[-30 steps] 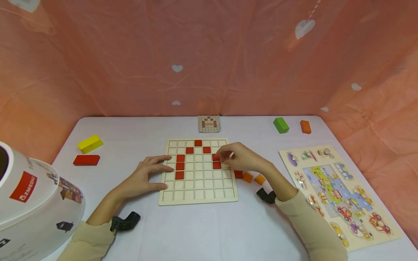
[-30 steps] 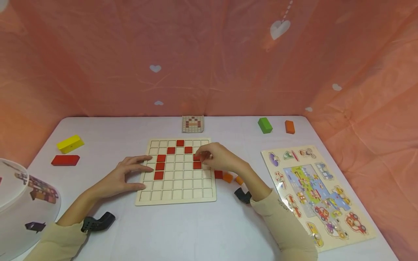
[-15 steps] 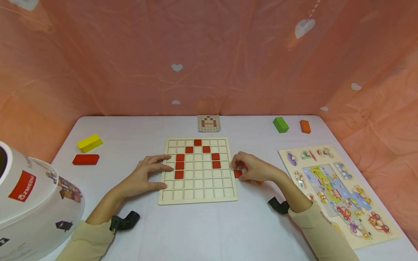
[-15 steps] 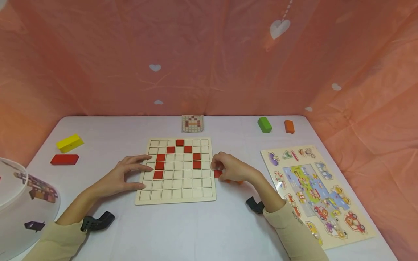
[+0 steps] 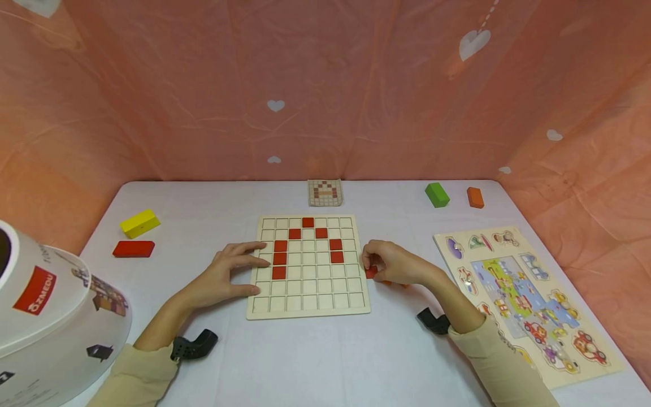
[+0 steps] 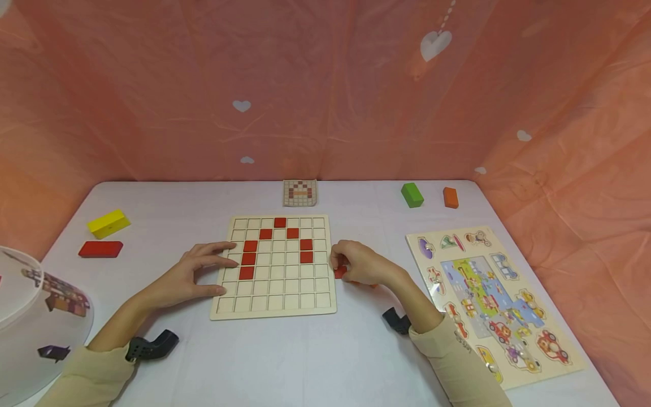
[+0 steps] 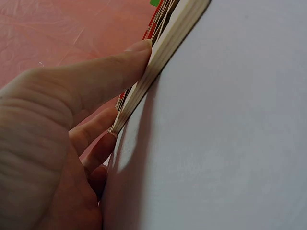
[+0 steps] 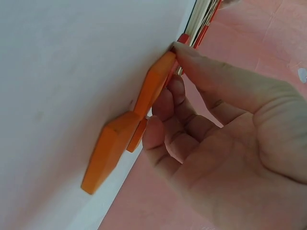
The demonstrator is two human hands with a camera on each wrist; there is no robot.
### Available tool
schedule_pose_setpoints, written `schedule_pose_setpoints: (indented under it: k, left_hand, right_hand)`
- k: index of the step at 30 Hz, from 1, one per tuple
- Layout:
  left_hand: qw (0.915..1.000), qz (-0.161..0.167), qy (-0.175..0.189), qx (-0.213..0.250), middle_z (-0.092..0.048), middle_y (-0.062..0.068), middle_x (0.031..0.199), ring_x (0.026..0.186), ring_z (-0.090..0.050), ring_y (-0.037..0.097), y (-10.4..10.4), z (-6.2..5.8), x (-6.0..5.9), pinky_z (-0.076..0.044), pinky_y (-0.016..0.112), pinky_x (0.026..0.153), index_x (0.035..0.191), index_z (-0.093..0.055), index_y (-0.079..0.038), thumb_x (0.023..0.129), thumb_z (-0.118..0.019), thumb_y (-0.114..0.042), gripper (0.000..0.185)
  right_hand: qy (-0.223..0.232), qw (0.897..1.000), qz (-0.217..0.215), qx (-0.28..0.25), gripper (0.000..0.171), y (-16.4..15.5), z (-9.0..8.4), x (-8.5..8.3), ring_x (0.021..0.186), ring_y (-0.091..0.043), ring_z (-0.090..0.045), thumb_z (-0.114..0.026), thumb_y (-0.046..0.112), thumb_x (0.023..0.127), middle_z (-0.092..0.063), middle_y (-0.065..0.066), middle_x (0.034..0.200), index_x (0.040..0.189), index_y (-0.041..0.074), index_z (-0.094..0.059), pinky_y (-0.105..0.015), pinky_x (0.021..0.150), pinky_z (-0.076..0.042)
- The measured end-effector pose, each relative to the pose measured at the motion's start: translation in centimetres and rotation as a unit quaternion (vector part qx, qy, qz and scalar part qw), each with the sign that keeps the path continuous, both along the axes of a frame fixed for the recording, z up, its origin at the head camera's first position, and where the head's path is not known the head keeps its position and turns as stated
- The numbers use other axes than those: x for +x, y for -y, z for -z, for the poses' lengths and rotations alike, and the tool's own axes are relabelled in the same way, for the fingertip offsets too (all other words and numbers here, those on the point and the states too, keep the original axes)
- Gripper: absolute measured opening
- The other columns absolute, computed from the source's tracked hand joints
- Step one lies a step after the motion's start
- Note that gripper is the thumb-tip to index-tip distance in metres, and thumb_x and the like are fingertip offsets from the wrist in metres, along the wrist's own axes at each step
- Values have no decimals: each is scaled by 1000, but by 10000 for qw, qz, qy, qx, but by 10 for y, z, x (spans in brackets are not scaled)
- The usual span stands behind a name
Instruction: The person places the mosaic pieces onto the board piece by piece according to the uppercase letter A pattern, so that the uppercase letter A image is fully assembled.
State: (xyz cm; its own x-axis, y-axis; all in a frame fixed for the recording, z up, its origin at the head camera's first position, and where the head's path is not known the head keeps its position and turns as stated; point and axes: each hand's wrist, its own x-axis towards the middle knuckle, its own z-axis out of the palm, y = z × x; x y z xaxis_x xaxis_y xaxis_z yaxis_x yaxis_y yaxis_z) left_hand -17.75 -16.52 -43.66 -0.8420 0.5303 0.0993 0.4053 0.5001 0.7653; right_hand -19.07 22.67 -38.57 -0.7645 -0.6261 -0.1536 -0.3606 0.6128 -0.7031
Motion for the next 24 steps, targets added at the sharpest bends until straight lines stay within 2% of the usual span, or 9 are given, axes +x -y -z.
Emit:
schedule_pose_setpoints:
  k: [6,12,16,19,24]
  left_hand:
    - [10000,40,-84,12,-42,9,152,138,-28,35,0,0,0,-20,64,103,121,-72,-17,80,-84,-31,44]
    - [10000,46,-77,16,-42,9,152,138,-28,35,0,-1,0,-20,64,103,120,-72,-17,80,-84,-31,44]
    - [10000,11,-44,-9,-42,8,152,138,-27,35,0,-1,-1,-20,65,103,120,-72,-17,80,-84,-31,44]
    - [10000,-3,-42,-16,-42,9,152,139,-27,35,0,0,-1,-19,65,103,120,-72,-17,79,-84,-31,44]
    - [10000,0,-50,5,-42,9,152,138,-27,35,0,1,0,-19,65,103,120,-72,-17,80,-84,-31,44]
  right_hand:
    - [-128,9999,-24,31,31,1,-3,0,83,-19,-51,-69,-21,75,-55,-4,88,88,5,-58,-29,71,-45]
    - [-21,9999,56,-156,20,3,-8,-3,77,-17,-53,-67,-15,83,-60,-7,83,88,4,-63,-27,67,-46]
    - [-40,9988,18,-479,15,12,-14,-5,82,-19,-57,-67,-10,86,-66,-8,90,98,0,-68,-29,74,-49]
    - [-35,9978,-45,-659,16,23,-16,-7,85,-19,-59,-67,-10,86,-68,-6,93,100,-2,-69,-31,78,-51]
    - [54,9985,-122,-540,17,39,-12,-9,85,-17,-60,-65,-11,86,-70,-4,93,97,-1,-72,-29,78,-52]
